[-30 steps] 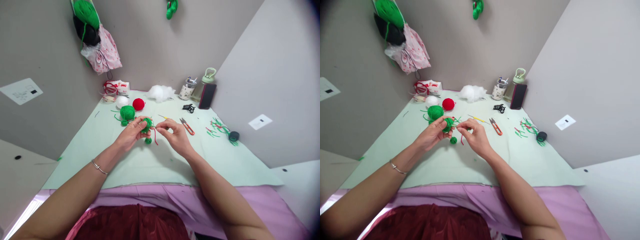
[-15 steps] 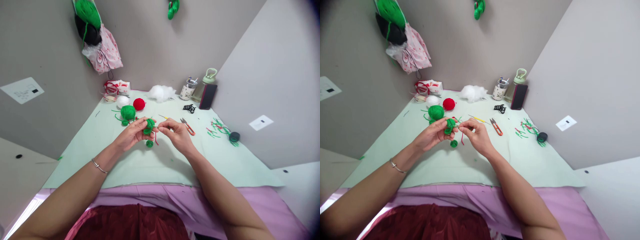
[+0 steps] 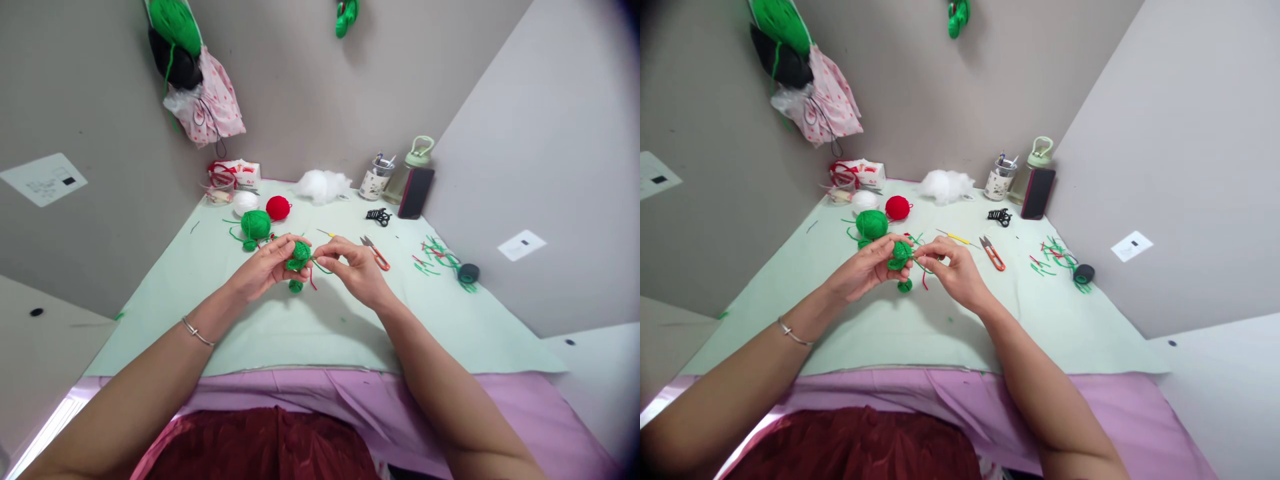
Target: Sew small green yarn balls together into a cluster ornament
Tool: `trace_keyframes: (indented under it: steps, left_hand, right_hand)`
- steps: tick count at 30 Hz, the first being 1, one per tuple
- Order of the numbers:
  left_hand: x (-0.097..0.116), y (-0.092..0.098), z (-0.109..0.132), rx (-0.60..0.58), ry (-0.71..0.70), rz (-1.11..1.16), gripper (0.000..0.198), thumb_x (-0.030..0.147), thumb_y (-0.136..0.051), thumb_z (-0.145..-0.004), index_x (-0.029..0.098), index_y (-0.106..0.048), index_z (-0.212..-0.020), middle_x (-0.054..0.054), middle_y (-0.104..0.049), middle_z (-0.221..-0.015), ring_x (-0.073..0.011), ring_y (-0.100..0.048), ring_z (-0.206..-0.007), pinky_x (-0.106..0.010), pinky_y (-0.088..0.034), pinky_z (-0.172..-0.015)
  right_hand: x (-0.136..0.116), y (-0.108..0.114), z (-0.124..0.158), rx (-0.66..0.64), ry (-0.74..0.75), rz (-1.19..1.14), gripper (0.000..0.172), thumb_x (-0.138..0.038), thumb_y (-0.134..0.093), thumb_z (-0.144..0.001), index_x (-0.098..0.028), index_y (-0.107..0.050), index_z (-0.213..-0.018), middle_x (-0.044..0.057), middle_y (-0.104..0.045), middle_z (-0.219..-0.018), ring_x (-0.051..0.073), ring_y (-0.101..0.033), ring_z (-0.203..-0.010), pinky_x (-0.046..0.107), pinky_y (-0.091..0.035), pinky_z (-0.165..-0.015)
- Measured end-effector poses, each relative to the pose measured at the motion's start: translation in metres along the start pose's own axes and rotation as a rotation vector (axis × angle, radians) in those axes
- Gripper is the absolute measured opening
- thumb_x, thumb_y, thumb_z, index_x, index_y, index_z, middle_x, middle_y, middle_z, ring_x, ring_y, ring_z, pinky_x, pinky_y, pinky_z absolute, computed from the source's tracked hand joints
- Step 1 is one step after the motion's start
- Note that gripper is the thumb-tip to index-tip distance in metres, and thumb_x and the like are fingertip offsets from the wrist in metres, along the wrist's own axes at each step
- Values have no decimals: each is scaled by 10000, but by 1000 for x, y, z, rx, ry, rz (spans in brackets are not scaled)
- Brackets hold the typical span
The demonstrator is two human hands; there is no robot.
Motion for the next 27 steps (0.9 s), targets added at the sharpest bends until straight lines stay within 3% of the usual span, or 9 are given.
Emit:
trace_keyframes:
  steps: [5, 10, 20, 27]
  left_hand:
    - [-1, -1, 1, -11, 9, -24, 331, 469, -590, -944, 172, -622, -1085, -65, -694, -876, -143, -692, -745, -265, -576, -708]
    - [-2, -3, 2, -19, 14, -20, 332, 477, -595, -939, 170, -623, -1061, -57, -685, -851, -141, -684, -733, -272, -577, -708]
    - [-9, -9, 0, 65, 34, 71, 346, 485, -658, -896, 165, -585, -1004, -28, -668, -782, -119, -663, -664, -239, -571, -655]
    - [-8, -7, -1, 82, 22, 64, 335, 371, -722, -866, 167, -600, -1103, -37, -677, -883, -133, -680, -785, -268, -584, -759]
  right_hand:
    - [1, 4, -1, -37, 36, 3, 158, -297, -651, -918, -233, -780, -983, 15, -595, -768, 160, -537, -759, 326, -432, -748]
    - [0, 5, -1, -62, 22, -1, 157, -329, -654, -909, -229, -773, -935, 18, -598, -764, 163, -545, -754, 326, -439, -741]
    - [14, -12, -2, 8, -123, -251, 219, -392, -725, -830, -176, -691, -827, 8, -646, -740, 135, -556, -686, 292, -444, -674]
    - [23, -9, -5, 33, -260, -272, 245, -400, -763, -764, -173, -703, -834, 21, -694, -764, 130, -579, -677, 282, -478, -653]
Point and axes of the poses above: each hand's wrist, its own z-axis away from the middle knuckle, its own y-axis out of the back of the hand, x = y × z, the point moved 3 cm from there along -z, towards the middle knuckle
